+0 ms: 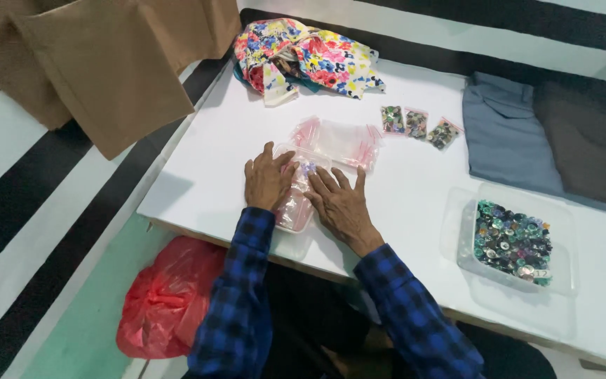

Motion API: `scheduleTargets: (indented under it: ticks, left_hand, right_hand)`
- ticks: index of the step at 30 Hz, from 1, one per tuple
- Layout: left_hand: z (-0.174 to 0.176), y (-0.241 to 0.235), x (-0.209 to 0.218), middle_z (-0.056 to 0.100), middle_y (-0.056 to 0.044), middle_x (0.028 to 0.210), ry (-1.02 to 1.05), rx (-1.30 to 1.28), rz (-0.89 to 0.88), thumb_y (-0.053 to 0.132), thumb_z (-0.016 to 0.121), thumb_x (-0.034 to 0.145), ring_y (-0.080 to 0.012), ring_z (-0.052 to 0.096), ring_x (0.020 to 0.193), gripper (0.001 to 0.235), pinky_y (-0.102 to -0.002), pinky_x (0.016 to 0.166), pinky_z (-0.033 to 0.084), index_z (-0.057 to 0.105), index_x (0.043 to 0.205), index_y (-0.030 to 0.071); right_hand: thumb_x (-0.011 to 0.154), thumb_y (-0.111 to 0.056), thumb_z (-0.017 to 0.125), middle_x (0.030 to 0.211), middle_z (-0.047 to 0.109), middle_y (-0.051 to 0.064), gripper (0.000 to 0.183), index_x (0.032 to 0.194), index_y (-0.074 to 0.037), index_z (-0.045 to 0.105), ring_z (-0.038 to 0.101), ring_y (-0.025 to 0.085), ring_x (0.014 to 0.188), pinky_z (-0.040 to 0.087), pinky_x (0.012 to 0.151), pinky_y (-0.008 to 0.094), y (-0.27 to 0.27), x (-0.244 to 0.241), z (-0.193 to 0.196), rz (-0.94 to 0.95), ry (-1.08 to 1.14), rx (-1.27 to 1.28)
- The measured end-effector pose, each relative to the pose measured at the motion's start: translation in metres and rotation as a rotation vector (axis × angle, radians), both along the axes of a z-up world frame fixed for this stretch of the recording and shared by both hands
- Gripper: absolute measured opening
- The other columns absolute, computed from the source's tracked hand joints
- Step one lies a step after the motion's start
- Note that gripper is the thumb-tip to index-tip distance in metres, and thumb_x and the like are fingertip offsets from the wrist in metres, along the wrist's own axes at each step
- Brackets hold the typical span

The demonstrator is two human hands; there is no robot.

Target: Sorting small decorative buttons and placing them into plastic bags

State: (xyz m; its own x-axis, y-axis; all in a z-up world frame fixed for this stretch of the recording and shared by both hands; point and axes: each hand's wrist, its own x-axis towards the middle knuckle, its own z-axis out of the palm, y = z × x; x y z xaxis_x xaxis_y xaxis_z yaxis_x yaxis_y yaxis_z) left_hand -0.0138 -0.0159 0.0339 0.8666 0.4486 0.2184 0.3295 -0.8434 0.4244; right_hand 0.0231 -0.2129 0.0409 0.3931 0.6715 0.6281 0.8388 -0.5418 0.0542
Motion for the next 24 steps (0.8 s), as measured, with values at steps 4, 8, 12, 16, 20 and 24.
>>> scheduleTargets:
  ticks: [4,8,12,16,20,24]
  left_hand:
    - [0.016,0.005,-0.008,0.051,-0.024,0.148,-0.313,-0.238,-0.097,0.048,0.056,0.103,-0.0462,0.056,0.128,0.041,-0.056,0.111,0.039,0.067,0.134,0.024]
    - [0.015,0.015,-0.009,0.066,-0.019,0.130,-0.424,-0.393,-0.108,0.036,0.064,0.101,-0.0433,0.058,0.126,0.026,-0.054,0.107,0.046,0.074,0.118,0.020]
    - [-0.003,0.028,0.002,0.068,-0.016,0.130,-0.322,-0.264,-0.155,0.035,0.070,0.094,-0.0441,0.062,0.120,0.023,-0.057,0.101,0.050,0.075,0.114,0.024]
    - [-0.001,0.026,-0.001,0.067,-0.019,0.129,-0.269,-0.241,-0.157,0.028,0.071,0.092,-0.0469,0.063,0.116,0.023,-0.058,0.098,0.050,0.074,0.114,0.022]
    - [0.009,0.020,-0.006,0.067,-0.017,0.133,-0.286,-0.204,-0.108,0.033,0.073,0.093,-0.0455,0.060,0.122,0.025,-0.065,0.108,0.038,0.074,0.116,0.023]
    - [0.026,0.014,-0.020,0.065,-0.014,0.138,-0.317,-0.138,-0.083,0.043,0.072,0.098,-0.0409,0.058,0.129,0.029,-0.069,0.116,0.019,0.072,0.119,0.023]
  right_hand:
    - [0.108,-0.053,0.036,0.130,0.069,0.008,0.053,0.137,-0.019,0.064,0.065,0.032,0.118,0.028,0.109,0.069,-0.001,0.000,0.002,0.014,0.000,0.024]
    - [0.109,-0.051,0.037,0.128,0.069,0.009,0.051,0.134,-0.017,0.065,0.066,0.031,0.115,0.031,0.107,0.066,0.000,0.000,0.000,0.025,-0.033,0.066]
    - [0.107,-0.051,0.043,0.128,0.068,0.011,0.049,0.131,-0.016,0.066,0.065,0.033,0.115,0.034,0.106,0.067,0.001,0.002,-0.002,0.033,-0.025,0.102]
    - [0.105,-0.052,0.042,0.127,0.069,0.010,0.049,0.130,-0.017,0.068,0.065,0.032,0.116,0.033,0.106,0.069,0.001,0.001,-0.001,-0.005,-0.015,0.099]
    - [0.106,-0.055,0.039,0.135,0.064,0.014,0.056,0.141,-0.017,0.059,0.065,0.034,0.118,0.033,0.109,0.069,0.000,-0.003,0.004,0.005,0.037,0.128]
    - [0.105,-0.058,0.035,0.142,0.059,0.016,0.061,0.147,-0.018,0.053,0.065,0.034,0.120,0.035,0.110,0.067,-0.002,-0.005,0.002,-0.034,0.049,0.171]
